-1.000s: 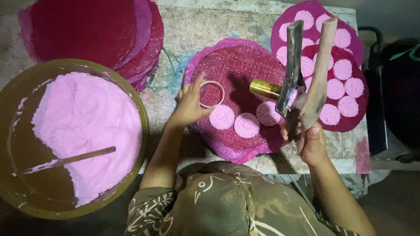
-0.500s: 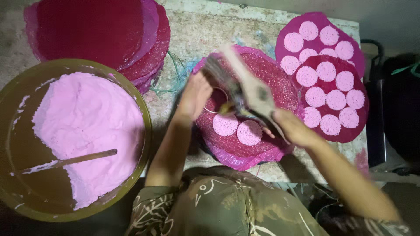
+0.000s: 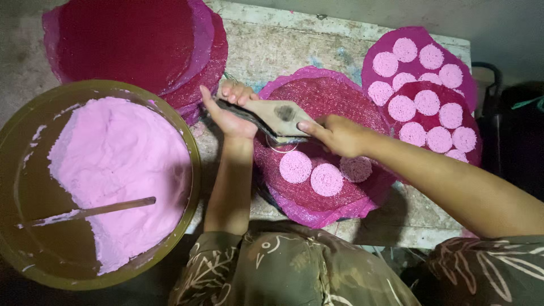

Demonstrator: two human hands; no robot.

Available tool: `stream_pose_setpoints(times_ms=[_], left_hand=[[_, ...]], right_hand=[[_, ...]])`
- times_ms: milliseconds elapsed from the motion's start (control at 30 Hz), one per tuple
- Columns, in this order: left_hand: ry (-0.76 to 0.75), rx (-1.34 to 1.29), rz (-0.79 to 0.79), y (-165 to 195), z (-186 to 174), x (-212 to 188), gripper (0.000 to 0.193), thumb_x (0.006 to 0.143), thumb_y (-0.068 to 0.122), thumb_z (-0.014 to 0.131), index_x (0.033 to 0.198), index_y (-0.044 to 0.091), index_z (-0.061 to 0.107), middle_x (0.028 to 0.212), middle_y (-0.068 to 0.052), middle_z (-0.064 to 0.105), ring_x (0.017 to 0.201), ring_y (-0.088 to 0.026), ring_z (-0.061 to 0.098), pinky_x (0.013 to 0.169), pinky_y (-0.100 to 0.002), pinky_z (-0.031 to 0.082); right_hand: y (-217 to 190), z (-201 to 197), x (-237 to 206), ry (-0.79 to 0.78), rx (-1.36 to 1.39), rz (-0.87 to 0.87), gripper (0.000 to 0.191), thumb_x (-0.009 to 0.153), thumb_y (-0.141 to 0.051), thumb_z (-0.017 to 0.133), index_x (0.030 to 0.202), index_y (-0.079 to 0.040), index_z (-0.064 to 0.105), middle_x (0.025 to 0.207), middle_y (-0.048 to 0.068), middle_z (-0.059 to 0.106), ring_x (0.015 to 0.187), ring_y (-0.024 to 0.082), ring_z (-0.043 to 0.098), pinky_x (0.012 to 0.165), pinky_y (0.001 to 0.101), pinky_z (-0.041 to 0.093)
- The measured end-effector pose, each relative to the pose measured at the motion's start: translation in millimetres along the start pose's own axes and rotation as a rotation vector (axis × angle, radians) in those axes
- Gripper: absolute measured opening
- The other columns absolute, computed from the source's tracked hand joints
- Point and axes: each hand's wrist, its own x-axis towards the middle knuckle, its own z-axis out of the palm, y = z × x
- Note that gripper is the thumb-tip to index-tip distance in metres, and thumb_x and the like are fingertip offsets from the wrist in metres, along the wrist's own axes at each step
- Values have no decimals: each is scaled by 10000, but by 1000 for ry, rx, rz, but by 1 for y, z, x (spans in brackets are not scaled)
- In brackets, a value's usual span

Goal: The person fills a handheld wooden mold with pink paste from a large basin, presses the mold over a mesh tray to extrude round paste discs, and wipes the mold surface between presses. They periodically lift finished trays of discs aside and continue filling and pressing new batches.

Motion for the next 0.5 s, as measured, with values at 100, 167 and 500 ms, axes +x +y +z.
stream_pose_setpoints(times_ms=[100,167,500], left_hand=[[68,3,-4,-8,-10,-4,536,947,680,476,737,187,460,655,52,408,635,-132,419,751,-358,430],[168,-14,-6,-22,-15,-4,511,936,644,465,706,188,448,636,47,408,618,-135,413,731,-354,425],[66,45,1,-25,-5,32,506,959,628,434,690,200,414,581,58,327,544,-128,347,674,-343,380]], right_hand=[[1,2,-3,1,-27,2,848,932,-746,306,872,-19,739,634,123,667,659,278,707,714,469,551],[4,-2,-8,9,-56,36,831,947,-726,321,886,-12,742,646,138,672,670,294,716,722,481,552],[4,3,1,291,-141,-49,643,987,-594,436,1100,-26,717,850,282,708,862,458,702,797,554,519]])
